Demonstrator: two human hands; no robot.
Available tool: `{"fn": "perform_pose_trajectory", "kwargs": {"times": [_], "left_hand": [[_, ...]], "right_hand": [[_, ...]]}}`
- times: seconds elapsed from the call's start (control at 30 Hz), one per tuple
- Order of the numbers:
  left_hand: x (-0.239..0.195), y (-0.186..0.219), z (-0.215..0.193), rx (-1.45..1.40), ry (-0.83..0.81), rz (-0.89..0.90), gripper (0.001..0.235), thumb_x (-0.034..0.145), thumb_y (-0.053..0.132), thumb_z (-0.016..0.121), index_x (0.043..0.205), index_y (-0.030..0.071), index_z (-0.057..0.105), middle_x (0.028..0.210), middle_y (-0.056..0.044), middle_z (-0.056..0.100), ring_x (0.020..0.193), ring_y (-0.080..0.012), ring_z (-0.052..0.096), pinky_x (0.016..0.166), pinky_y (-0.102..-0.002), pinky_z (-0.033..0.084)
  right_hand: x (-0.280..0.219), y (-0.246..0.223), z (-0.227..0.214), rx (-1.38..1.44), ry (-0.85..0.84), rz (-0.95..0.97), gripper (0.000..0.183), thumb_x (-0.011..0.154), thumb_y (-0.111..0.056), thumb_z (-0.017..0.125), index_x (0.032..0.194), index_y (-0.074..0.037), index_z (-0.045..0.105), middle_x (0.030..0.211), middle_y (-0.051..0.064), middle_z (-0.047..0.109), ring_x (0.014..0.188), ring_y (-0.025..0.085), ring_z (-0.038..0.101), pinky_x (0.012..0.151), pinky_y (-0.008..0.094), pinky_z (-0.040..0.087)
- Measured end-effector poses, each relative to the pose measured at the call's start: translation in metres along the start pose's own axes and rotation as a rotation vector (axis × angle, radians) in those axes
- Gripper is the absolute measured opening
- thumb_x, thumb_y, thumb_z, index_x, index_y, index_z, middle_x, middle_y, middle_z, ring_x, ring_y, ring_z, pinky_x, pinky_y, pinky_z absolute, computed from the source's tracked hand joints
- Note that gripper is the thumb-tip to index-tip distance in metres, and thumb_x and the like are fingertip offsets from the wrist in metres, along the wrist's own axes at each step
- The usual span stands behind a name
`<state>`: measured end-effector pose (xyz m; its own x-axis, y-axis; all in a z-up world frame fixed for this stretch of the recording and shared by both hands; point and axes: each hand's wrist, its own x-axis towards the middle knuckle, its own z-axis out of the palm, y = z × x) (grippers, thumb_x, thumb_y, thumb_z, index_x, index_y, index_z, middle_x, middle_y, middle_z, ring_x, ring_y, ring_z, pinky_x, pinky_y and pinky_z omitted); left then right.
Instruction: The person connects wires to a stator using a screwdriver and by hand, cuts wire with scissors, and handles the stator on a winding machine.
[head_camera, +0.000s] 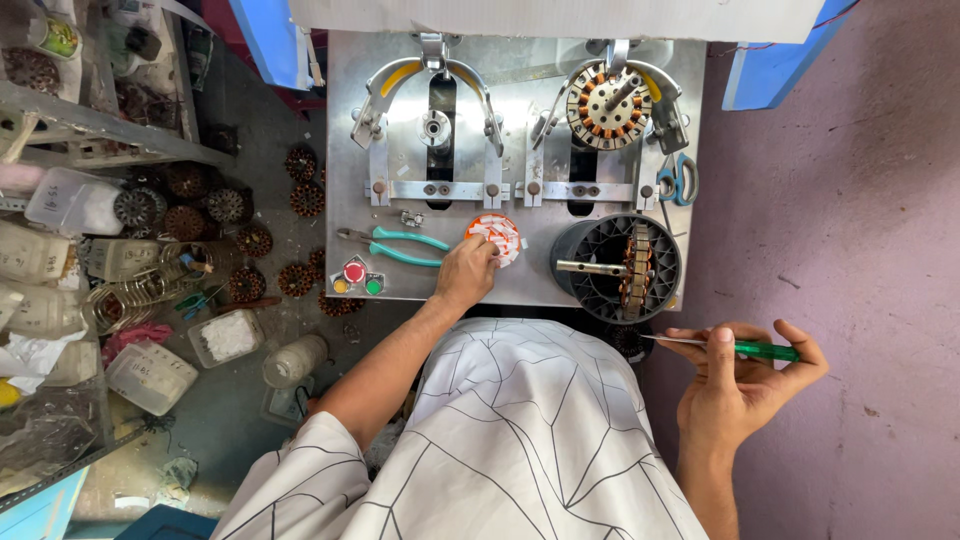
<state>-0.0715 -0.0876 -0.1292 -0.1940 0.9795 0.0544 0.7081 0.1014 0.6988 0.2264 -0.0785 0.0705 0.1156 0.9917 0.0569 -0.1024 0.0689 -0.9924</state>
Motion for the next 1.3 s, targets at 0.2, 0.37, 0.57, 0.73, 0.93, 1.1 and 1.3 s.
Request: {"fn": "perform_pose_trajectory", "kwargs": {"times": [0.2,0.37,0.57,0.73,0.93,1.1,1.3], "left_hand": [[0.007,0.001,-0.006,-0.069,0.003,-0.086,0.010,0.081,0.007,0.076,0.088,0.005,0.068,0.093,-0.011,0.067,0.088,-0.0350,0.067,0.075,-0.047,0.052],[0.011,-0.002,-0.011,-0.132,0.002,-0.140,0.011,0.083,0.005,0.075,0.090,0.004,0.066,0.090,-0.014,0.071,0.085,-0.0371,0.069,0.072,-0.048,0.054],[0.018,0.016,-0.023,-0.365,-0.010,-0.388,0.012,0.082,0.004,0.076,0.093,0.004,0.072,0.084,-0.011,0.077,0.077,-0.0202,0.076,0.070,-0.034,0.060],[0.015,0.096,-0.061,-1.194,-0.184,-0.284,0.010,0.095,0.007,0.073,0.098,-0.002,0.071,0.087,-0.005,0.071,0.076,-0.0109,0.067,0.069,-0.027,0.056],[0.012,0.193,-0.096,-1.190,-0.220,-0.151,0.016,0.095,0.009,0.075,0.104,-0.003,0.070,0.089,-0.007,0.073,0.078,-0.0110,0.069,0.072,-0.025,0.059],[0.012,0.227,-0.104,-0.951,-0.031,0.166,0.012,0.096,0.002,0.071,0.107,-0.003,0.071,0.103,-0.009,0.068,0.094,-0.0136,0.069,0.082,-0.028,0.061],[0.002,0.246,-0.098,-0.613,0.067,0.236,0.008,0.089,-0.001,0.067,0.096,0.001,0.062,0.095,-0.012,0.067,0.087,-0.0279,0.067,0.079,-0.036,0.054]], "right_hand": [[0.000,-0.004,0.006,0.012,-0.010,-0.016,0.040,0.117,0.003,0.058,0.137,-0.011,0.027,0.104,0.016,0.063,0.086,0.033,0.074,0.080,0.048,0.063],[0.006,-0.010,0.017,0.051,-0.041,0.033,0.038,0.115,0.001,0.055,0.141,-0.008,0.029,0.102,0.014,0.062,0.081,0.029,0.073,0.074,0.046,0.068],[0.021,-0.024,0.036,-0.077,-0.275,0.125,0.032,0.105,0.001,0.053,0.136,-0.004,0.052,0.102,0.014,0.068,0.077,0.022,0.071,0.062,0.035,0.062],[0.034,-0.046,0.063,-0.598,-0.550,-0.313,0.027,0.082,0.007,0.071,0.106,-0.005,0.074,0.103,0.009,0.068,0.076,0.019,0.071,0.066,0.030,0.058],[0.054,-0.058,0.068,-0.491,-0.532,-0.425,0.019,0.081,0.004,0.077,0.098,-0.003,0.074,0.094,0.006,0.077,0.079,0.017,0.076,0.069,0.026,0.060],[0.063,-0.052,0.046,-0.377,-0.483,-0.271,0.015,0.081,0.006,0.077,0.095,-0.001,0.075,0.091,0.006,0.079,0.079,0.015,0.077,0.072,0.026,0.059],[0.058,-0.047,0.026,-0.365,-0.527,-0.247,0.016,0.076,0.006,0.078,0.090,0.001,0.074,0.092,0.010,0.074,0.088,0.017,0.072,0.078,0.028,0.057]]}}
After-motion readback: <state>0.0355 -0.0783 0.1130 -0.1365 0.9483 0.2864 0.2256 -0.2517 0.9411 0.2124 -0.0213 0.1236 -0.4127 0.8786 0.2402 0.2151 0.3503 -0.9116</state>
